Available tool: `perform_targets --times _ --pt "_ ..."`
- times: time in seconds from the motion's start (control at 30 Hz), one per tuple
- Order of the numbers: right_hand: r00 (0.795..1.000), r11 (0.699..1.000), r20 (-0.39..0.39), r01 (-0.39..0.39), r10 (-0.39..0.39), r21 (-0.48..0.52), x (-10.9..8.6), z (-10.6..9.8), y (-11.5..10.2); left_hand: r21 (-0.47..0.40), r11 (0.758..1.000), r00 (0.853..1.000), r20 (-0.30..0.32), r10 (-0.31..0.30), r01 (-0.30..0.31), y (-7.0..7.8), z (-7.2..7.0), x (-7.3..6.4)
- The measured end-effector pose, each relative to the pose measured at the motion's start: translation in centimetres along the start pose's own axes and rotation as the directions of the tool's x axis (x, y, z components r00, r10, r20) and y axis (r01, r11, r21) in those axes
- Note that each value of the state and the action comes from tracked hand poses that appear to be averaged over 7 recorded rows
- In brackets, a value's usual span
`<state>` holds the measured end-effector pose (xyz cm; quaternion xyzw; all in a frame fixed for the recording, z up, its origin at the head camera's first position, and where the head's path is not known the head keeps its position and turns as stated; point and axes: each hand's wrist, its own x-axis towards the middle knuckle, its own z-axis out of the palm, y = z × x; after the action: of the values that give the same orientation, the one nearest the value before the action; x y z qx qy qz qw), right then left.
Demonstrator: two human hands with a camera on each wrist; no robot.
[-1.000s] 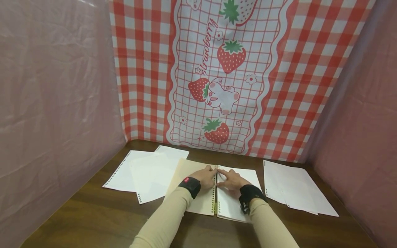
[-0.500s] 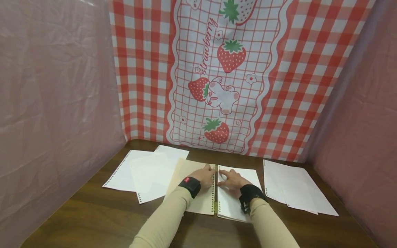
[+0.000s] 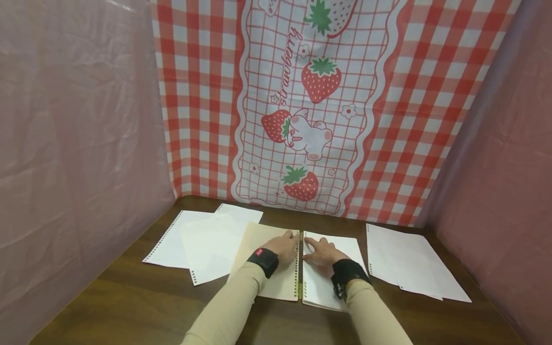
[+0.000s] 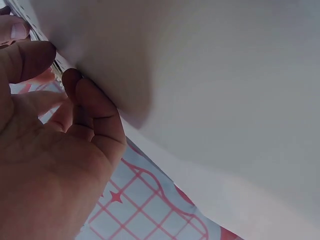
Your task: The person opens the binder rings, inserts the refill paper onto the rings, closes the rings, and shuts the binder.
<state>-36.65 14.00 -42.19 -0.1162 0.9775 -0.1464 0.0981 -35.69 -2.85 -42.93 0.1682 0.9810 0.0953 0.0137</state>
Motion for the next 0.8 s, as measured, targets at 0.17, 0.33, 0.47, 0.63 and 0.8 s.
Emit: perform_targets --times 0.17,0.33,0.47,0.63,0.8 --pt "1.000 0.999 0.016 -0.026 0.026 -0.023 -0.2 0.2 0.0 0.096 0.995 0.999 -0.024 0.037 -0.034 0.6 0.1 -0.4" --pt "0.999 0.999 0.020 -0.030 0.031 -0.026 -0.7 0.3 0.3 0.134 0.990 0.999 -0.028 0.043 -0.039 1.3 -0.7 -1.6" --pt "1.000 1.000 0.021 -0.022 0.022 -0.014 -1.4 0.3 1.2 0.167 0.984 0.998 0.017 0.063 -0.065 1.4 -0.9 -2.4" --pt "0.999 0.999 0.036 -0.022 0.023 -0.024 -2.3 -0.2 2.0 0.162 0.984 0.996 0.072 0.061 -0.072 1.1 -1.1 -2.6" --pt "0.997 0.998 0.072 -0.015 0.019 -0.056 -2.7 -1.0 2.3 0.166 0.985 0.994 0.108 0.028 -0.046 1.0 -1.0 -2.9"
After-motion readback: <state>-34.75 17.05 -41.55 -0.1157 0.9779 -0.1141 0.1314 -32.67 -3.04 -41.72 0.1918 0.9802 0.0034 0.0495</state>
